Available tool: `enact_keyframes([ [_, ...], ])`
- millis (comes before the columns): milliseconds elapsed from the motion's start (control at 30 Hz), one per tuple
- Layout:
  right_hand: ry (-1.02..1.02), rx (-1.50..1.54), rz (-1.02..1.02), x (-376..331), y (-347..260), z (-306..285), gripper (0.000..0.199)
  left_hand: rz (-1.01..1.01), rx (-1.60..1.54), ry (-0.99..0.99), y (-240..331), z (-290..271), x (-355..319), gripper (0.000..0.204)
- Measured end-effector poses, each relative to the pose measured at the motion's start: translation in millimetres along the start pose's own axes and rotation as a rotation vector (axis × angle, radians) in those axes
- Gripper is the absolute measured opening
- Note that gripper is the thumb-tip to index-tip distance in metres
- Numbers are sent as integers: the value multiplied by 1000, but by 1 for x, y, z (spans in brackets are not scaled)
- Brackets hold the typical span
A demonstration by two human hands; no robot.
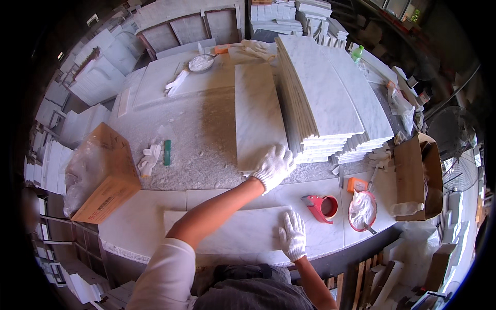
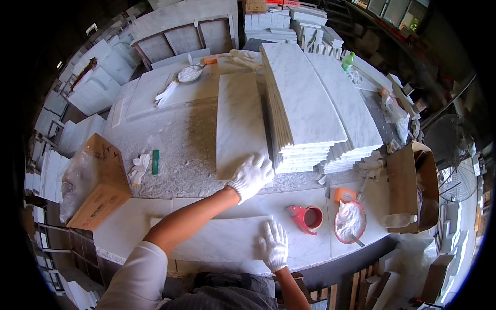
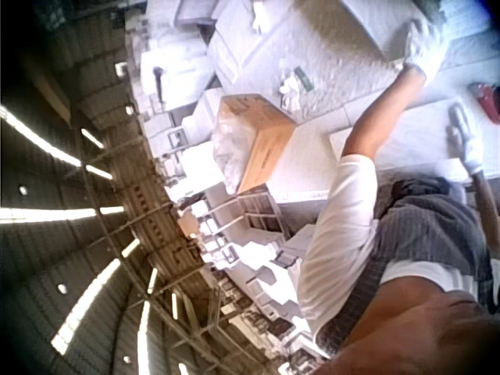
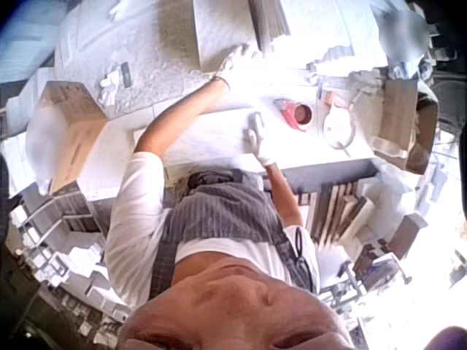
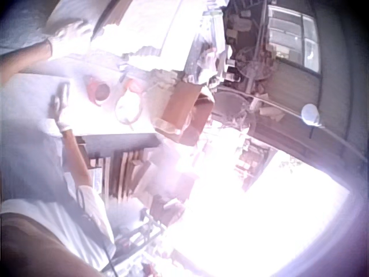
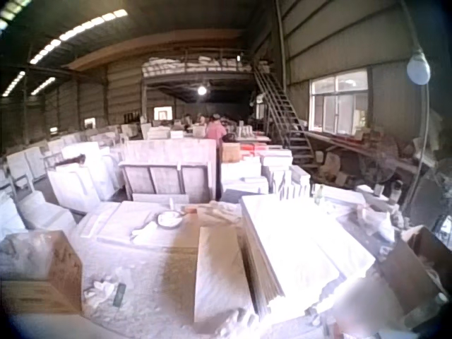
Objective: The person wraps rectangular white tiles in plastic film and places them into a cardboard box. They use a tape dispenser to seal the box and then carry the box to a stack of similar boxes.
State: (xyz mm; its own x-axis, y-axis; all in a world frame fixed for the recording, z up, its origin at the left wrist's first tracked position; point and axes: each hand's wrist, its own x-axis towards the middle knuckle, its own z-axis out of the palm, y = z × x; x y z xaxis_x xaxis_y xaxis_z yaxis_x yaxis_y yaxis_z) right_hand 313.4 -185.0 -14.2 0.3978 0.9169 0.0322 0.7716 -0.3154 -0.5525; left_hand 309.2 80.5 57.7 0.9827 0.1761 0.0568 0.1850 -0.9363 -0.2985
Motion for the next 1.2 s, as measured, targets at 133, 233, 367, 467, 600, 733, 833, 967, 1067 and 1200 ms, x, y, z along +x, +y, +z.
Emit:
enact_keyframes([
  [133,-8,21,-20,5,-2,-1,56,33,-59,74,-23,3,-38,24],
  [233,-18,24,-10,7,-3,-4,55,79,-375,25,-50,-1,-51,28],
  [367,-31,46,44,8,0,-3,54,-548,-495,231,-115,-3,-32,44],
  [467,-63,55,31,10,-4,-2,54,-1114,-750,239,-185,58,-30,57],
  [600,-42,48,48,11,1,-4,52,-983,-1858,-90,-201,98,-33,69],
  [733,-26,63,47,11,1,-4,52,-967,-1898,-5,-195,101,-36,61],
  [833,14,56,29,6,0,0,53,-1032,-1933,134,-185,76,-34,47],
  [967,18,83,14,8,4,0,53,-1110,-1966,313,-170,38,-62,30],
  [1067,31,115,-6,6,4,3,53,-1082,-1883,365,-167,7,-125,24],
  [1200,104,206,-8,5,4,5,47,-1038,-1385,178,-156,-49,-207,23],
])
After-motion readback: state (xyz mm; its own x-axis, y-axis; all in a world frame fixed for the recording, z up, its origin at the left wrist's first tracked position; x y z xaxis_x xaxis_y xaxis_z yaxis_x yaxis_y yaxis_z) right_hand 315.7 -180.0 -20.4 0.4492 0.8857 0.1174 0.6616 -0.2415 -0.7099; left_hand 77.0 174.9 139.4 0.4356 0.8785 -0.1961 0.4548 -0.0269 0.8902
